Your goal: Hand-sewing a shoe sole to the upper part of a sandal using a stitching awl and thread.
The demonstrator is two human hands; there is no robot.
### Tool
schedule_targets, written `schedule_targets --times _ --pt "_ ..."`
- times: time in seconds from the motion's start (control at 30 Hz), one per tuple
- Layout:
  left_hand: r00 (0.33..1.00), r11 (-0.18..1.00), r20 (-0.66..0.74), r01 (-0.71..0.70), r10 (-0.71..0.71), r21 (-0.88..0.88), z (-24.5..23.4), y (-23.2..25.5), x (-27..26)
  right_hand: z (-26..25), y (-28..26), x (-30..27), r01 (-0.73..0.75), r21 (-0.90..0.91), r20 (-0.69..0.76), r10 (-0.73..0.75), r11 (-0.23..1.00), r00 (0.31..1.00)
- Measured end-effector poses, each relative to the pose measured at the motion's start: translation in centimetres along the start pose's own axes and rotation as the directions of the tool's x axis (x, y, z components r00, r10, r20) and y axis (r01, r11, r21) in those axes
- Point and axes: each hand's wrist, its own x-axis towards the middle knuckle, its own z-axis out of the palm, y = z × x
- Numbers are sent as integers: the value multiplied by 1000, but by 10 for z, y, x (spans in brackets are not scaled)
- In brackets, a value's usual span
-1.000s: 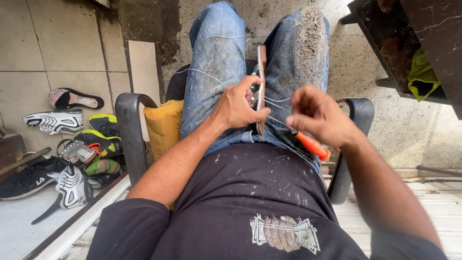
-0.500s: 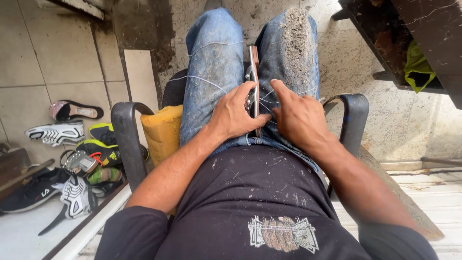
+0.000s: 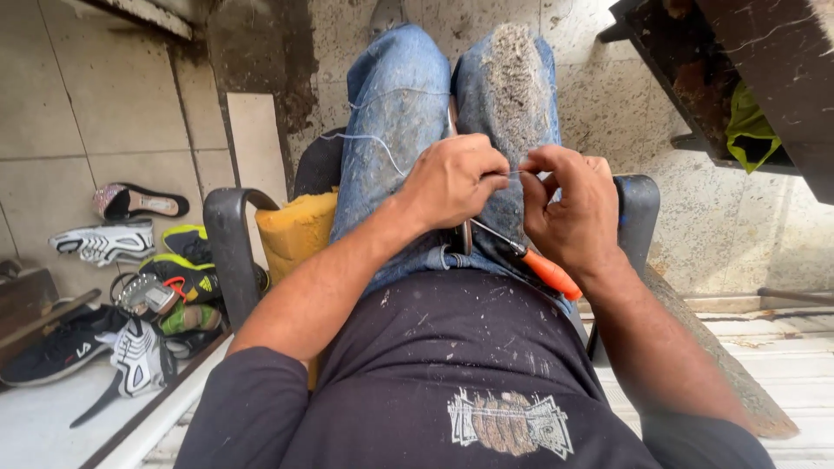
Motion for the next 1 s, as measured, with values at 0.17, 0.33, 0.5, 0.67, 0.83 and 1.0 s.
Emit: schedule_targets --times 0.17,0.33,0.5,0.67,0.83,1.0 --pt "941 940 23 338 -337 -48 -40 -9 33 -13 -6 2 4 -384 388 158 923 908" --pt "703 657 -22 652 -711 -378 -45 3 92 -2 -15 17 360 -370 472 -160 857 867" --pt "832 758 -21 495 -554 -425 -22 31 112 31 6 23 496 -359 514 -275 791 812" --pt "905 936 267 352 -333 -27 -64 37 54 -10 23 3 -164 -45 359 170 985 918" --pt "878 890 389 84 -279 449 -65 4 -45 -31 33 -32 -314 554 155 275 771 949" --pt "998 999 -53 -46 45 -13 -42 -30 -75 -7 39 -52 -281 813 106 344 510 933"
